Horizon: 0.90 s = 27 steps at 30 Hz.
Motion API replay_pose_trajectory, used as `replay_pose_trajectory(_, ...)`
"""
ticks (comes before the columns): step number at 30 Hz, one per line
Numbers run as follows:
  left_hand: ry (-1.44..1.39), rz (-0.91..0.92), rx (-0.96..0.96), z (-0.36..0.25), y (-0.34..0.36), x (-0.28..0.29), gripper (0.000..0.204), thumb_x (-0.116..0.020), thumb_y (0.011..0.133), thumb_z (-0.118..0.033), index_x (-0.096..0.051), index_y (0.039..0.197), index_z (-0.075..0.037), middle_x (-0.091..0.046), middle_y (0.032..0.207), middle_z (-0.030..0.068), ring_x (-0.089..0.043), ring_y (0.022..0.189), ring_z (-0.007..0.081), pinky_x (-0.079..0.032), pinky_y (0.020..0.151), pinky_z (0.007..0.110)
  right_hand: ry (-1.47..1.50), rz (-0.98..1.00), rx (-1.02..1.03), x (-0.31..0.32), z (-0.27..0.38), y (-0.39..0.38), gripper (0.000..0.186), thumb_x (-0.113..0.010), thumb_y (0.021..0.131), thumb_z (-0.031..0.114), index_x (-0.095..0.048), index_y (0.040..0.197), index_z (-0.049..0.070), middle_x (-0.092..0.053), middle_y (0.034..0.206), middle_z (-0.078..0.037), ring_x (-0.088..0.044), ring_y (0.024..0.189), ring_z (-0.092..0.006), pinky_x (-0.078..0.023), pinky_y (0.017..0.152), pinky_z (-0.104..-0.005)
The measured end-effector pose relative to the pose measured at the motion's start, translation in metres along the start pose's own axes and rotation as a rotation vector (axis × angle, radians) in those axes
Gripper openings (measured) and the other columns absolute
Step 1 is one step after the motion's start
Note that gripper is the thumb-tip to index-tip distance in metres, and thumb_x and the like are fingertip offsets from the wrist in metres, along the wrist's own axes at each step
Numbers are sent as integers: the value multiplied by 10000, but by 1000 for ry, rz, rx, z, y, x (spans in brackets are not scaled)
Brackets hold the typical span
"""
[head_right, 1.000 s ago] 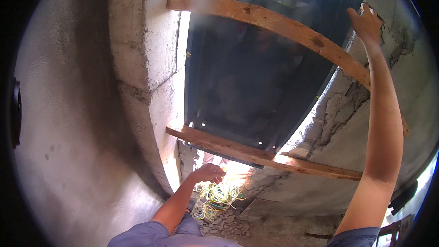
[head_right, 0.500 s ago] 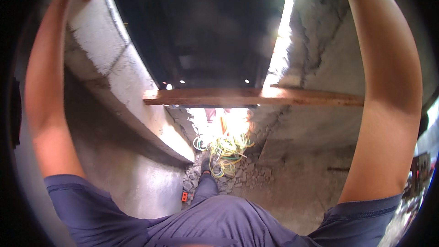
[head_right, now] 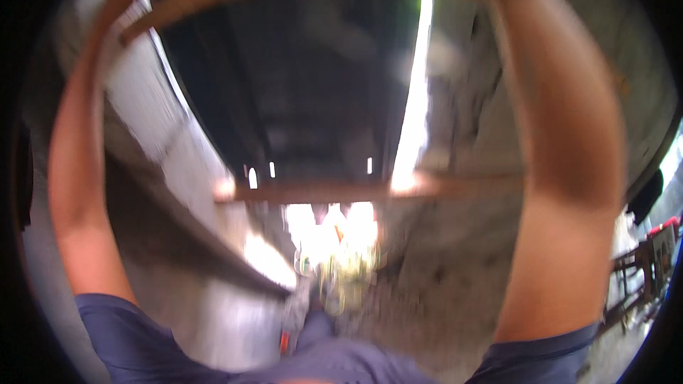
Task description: The person receives a black electrical box from another worker and positions it between two wooden supports in a narrow shaft. They adjust the box's alignment and hold it in place while the other worker assists from above.
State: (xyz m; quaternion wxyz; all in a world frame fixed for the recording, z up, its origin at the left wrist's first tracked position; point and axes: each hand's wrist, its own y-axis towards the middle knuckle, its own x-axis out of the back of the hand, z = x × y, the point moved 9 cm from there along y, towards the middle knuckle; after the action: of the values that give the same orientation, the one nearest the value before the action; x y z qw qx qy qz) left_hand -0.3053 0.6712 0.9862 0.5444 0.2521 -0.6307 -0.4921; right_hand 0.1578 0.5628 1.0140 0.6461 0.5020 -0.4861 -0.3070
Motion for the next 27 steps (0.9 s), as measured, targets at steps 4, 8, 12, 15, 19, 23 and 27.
replay_pose_trajectory(4, 56, -27, 129, 0, -10, 14, 439, -611, 975, -328, -512, 1245, 3, -691, 1072, 304, -663, 1025, 484, -527, 882, 555, -387, -128, -96, 13, 8, -14, 721, -615, 903, 582, -568, 1412, 74, -525, 1495, -166, -472, 1393, -357, -448, 1087, -476)
replay_pose_trajectory(8, 55, -73, 218, -20, -21, 35, 402, -638, 926, -269, -532, 1209, -4, -699, 1064, 279, -674, 1017, 467, -532, 890, 548, -352, -152, -86, 0, -16, -14, 720, -620, 904, 572, -565, 1412, 64, -537, 1465, -200, -464, 1397, -355, -423, 1112, -494)
replay_pose_trajectory(12, 80, -69, 300, -27, -23, 38, 403, -659, 900, -277, -548, 1186, -15, -704, 1083, 251, -685, 1028, 433, -541, 893, 531, -375, -132, -90, -12, -31, -3, 744, -634, 900, 580, -555, 1418, 50, -534, 1459, -213, -456, 1401, -352, -421, 1116, -495)
replay_pose_trajectory(15, 92, -60, 324, -27, -21, 38, 430, -670, 892, -294, -551, 1199, -18, -703, 1109, 236, -683, 1054, 422, -542, 899, 530, -353, -68, -128, -15, -29, -4, 821, -627, 886, 621, -501, 1470, 58, -450, 1550, -197, -374, 1467, -356, -374, 1157, -514)
replay_pose_trajectory(19, 96, -67, 367, -26, -21, 41, 441, -671, 898, -308, -553, 1218, -28, -703, 1120, 227, -674, 1083, 424, -536, 916, 537, -254, -52, -98, -10, -28, -5, 865, -631, 877, 651, -479, 1486, 54, -449, 1545, -220, -379, 1467, -373, -368, 1161, -501)
replay_pose_trajectory(23, 55, -60, 373, -20, -16, 34, 458, -679, 897, -325, -556, 1235, -42, -701, 1151, 234, -667, 1113, 423, -531, 941, 529, -157, -95, 5, 0, -34, 2, 865, -632, 882, 650, -488, 1473, 34, -506, 1488, -236, -455, 1406, -394, -390, 1143, -485)
replay_pose_trajectory(27, 9, -27, 312, 17, 2, 11, 537, -709, 887, -329, -559, 1317, -46, -719, 1101, 230, -702, 1024, 364, -554, 887, 476, -80, -116, 85, 18, -17, -13, 668, -732, 892, 417, -552, 1395, 15, -593, 1390, -205, -560, 1303, -325, -446, 1088, -423)
